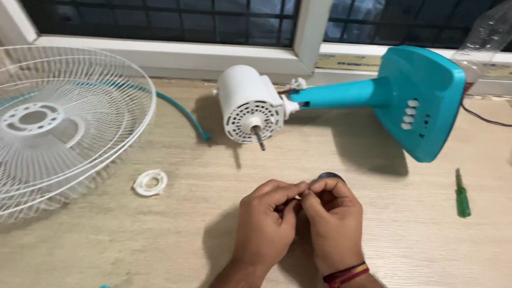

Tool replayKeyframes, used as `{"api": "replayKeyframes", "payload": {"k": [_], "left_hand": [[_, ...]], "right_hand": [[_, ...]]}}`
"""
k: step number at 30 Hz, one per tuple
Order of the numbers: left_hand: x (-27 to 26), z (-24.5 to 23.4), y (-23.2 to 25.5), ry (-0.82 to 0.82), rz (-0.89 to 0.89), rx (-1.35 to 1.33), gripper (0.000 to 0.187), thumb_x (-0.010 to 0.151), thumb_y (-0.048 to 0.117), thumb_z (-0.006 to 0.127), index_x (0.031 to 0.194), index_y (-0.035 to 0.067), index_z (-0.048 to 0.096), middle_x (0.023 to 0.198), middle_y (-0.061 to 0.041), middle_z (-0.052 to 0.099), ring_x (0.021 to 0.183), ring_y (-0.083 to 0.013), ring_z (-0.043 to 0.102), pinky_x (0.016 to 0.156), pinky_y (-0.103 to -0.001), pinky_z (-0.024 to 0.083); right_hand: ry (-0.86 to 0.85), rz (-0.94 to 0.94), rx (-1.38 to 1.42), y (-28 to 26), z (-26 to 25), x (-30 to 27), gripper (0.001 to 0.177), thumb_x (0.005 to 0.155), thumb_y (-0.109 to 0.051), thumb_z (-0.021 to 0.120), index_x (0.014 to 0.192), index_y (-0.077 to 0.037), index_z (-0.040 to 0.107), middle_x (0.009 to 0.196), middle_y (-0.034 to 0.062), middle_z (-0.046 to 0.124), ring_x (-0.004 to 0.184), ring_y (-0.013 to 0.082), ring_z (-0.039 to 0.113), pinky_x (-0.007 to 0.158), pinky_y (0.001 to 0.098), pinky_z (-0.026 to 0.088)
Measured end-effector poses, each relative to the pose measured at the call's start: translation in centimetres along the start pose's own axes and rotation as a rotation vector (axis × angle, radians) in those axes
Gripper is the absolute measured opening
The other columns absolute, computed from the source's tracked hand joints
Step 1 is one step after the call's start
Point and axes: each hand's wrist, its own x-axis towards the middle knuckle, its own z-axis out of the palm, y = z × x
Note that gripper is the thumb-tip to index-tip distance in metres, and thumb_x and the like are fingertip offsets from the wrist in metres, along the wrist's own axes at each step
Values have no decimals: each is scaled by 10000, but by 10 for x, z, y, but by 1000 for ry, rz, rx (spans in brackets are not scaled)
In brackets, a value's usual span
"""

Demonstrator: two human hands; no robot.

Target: The person removes the front grill and fan blades from a teal and white electric fan, then uses a screwdriver to loosen and remove the motor shaft nut and washer. The components are placed on the table as they are removed.

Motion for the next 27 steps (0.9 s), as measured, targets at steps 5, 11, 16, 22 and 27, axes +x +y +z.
{"api": "replayKeyframes", "payload": {"k": [5,11,16,22,27], "left_hand": [[-6,-31,-9,122,39,249,218,897,7,653,1068,53,781,935,-114,770,818,-232,759,699,-328,609],[-5,-85,-24,238,110,534,166,882,49,649,981,69,781,948,-106,766,909,-310,726,804,-423,576],[-3,-148,-41,553,168,759,88,908,106,704,939,45,759,1039,-116,755,996,-345,691,880,-455,532],[2,-175,-60,585,-109,222,146,952,119,698,1009,-8,740,1216,-96,754,1013,-129,716,853,-283,556],[2,-177,-50,637,-358,93,167,936,122,697,987,-25,759,1216,-26,775,748,-118,613,683,-270,521]], "right_hand": [[-66,96,-143,8,36,-2,59,904,31,652,932,-15,629,871,67,710,780,124,680,723,262,550],[-314,7,-323,6,76,-11,114,910,-39,652,1016,-10,683,913,50,744,841,119,708,776,261,572],[-641,-216,-981,-4,101,-17,202,849,-83,711,1044,-74,763,1036,71,750,996,245,693,891,338,568],[-763,-588,-946,12,142,-10,585,688,-38,729,1272,-43,692,1386,153,588,1261,372,507,1022,447,403],[-711,-600,-1053,34,174,-6,366,815,-118,702,1178,-74,722,1331,105,652,1247,323,529,1030,468,390]]}}
